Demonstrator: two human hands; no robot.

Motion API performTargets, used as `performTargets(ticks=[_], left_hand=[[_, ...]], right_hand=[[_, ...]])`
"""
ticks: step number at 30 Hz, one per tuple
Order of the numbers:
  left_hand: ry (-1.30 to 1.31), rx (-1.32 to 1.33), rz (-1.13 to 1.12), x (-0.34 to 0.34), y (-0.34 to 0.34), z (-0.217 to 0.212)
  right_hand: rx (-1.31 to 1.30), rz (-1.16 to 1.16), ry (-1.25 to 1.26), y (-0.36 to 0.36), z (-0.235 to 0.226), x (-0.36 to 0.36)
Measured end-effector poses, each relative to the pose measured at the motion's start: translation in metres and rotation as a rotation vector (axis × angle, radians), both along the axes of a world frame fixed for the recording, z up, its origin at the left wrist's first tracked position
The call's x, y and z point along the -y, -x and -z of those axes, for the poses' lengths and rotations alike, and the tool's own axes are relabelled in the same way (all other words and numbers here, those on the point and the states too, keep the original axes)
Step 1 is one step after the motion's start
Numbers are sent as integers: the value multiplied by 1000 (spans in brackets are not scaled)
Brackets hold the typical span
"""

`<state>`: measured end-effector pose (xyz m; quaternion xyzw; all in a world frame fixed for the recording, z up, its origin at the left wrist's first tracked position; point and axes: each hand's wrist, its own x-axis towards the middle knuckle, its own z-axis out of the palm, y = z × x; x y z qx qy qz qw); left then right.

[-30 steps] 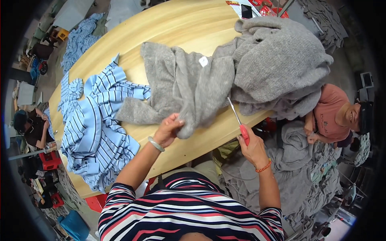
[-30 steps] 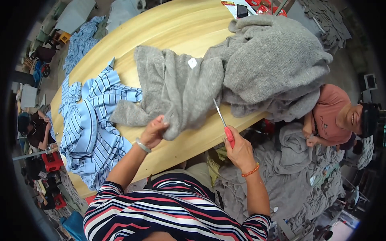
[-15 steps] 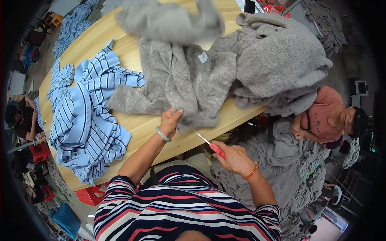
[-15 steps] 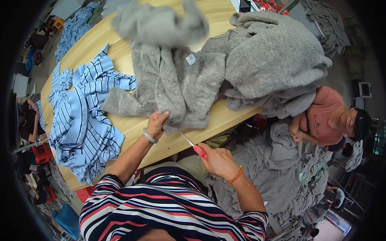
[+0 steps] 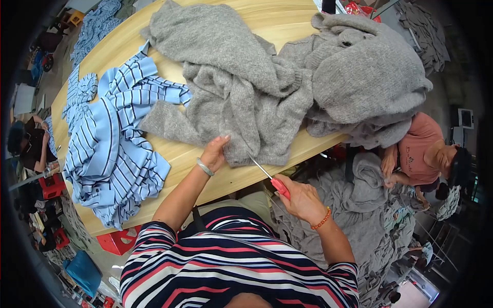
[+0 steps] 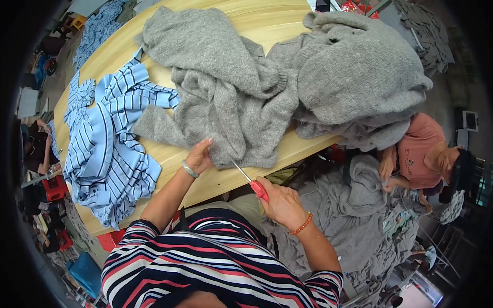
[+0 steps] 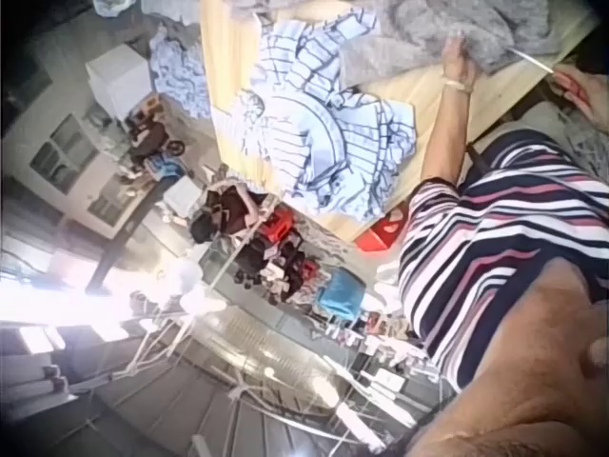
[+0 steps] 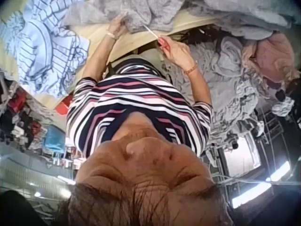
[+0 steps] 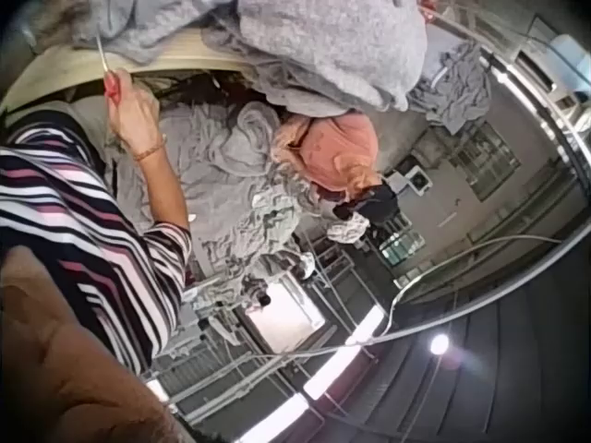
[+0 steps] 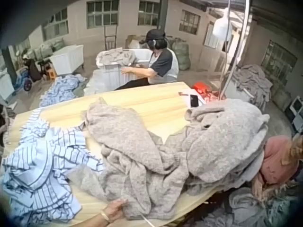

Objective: Trimming loose threads and inspecting finished garments at a workbench in a sewing factory.

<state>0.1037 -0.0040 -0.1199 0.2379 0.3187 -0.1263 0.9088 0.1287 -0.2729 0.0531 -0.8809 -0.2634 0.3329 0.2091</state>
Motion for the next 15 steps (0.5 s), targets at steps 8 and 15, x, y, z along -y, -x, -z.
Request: performTargets(ticks=[8, 15], left_hand=[[-149, -13, 9, 3, 9, 8], [-243, 20, 60, 3, 21, 15]], right_hand=[[-32, -91, 111, -5, 3, -24], [-119, -166, 103, -3, 7, -32]])
